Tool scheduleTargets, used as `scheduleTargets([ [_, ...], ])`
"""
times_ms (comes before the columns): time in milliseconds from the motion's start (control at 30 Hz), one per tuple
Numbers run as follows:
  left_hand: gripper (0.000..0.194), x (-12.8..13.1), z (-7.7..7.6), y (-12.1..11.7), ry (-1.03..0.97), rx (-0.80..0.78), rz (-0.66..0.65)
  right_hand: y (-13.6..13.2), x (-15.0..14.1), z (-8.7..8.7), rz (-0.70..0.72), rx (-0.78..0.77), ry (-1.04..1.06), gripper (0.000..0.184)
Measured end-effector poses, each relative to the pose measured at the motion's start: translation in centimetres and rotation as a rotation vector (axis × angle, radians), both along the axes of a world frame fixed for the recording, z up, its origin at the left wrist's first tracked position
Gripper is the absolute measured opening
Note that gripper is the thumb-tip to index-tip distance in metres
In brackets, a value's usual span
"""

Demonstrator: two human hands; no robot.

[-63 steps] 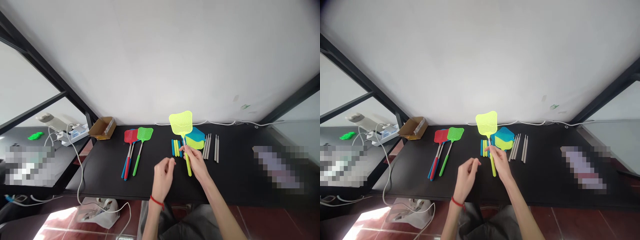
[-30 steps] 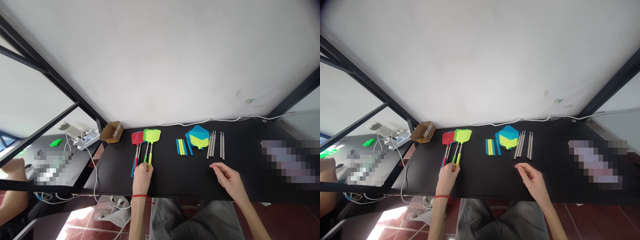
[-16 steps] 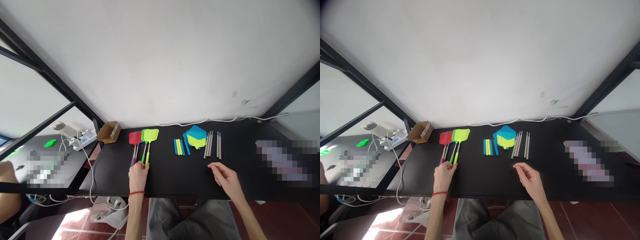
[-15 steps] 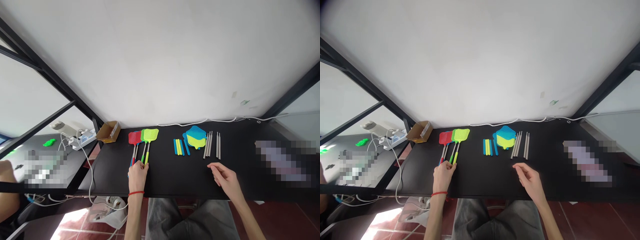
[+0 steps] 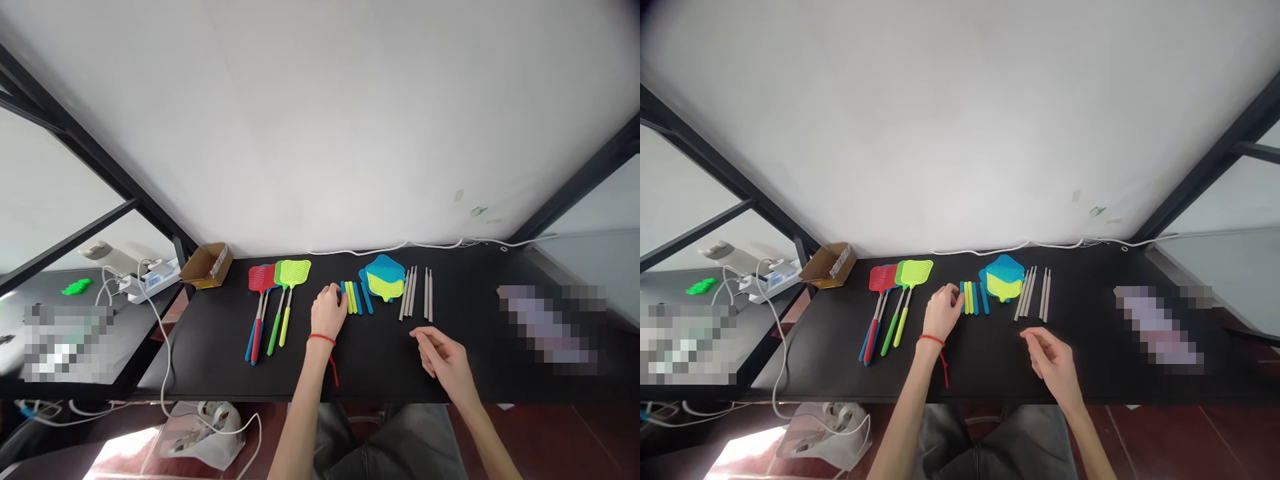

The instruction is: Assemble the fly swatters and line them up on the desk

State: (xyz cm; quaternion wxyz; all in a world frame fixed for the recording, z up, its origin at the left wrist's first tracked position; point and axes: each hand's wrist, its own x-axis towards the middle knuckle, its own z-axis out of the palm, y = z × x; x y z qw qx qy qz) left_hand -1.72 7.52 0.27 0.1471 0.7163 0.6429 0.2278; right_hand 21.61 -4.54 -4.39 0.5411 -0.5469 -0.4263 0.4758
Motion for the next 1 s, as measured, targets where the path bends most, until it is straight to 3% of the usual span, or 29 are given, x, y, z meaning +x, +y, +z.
scheduleTargets([
  [167,0.015,0.2,-1.1,3.0,0.041,-0.041,-0.039,1.5,1.5,0.8,-0.098,-0.022,-0.121,0.035],
  [300,0.019,-1.0,-1.5,3.4,0.044,-0.023,-0.08,5.3,4.2,1.3,-0.281,0.044,-0.573,0.028],
  [367,0.023,-1.4,-1.7,3.5,0.036,-0.002,-0.111,7.5,5.4,1.3,-0.305,0.0,-0.792,0.021],
  [467,0.026,-1.7,-2.0,3.5,0.019,0.029,-0.129,10.3,6.5,1.2,-0.324,-0.128,-0.956,0.018],
  [600,0.028,-1.7,-2.3,3.3,-0.007,0.066,-0.105,11.8,6.9,0.9,-0.307,-0.23,-1.074,0.024],
  [800,0.03,-1.8,-2.6,2.8,-0.032,0.09,-0.111,11.8,7.3,1.3,-0.214,-0.315,-1.201,0.03],
  [1000,0.029,-2.1,-2.6,2.8,-0.071,0.078,-0.126,12.0,7.4,2.7,-0.279,-0.25,-1.15,0.027],
])
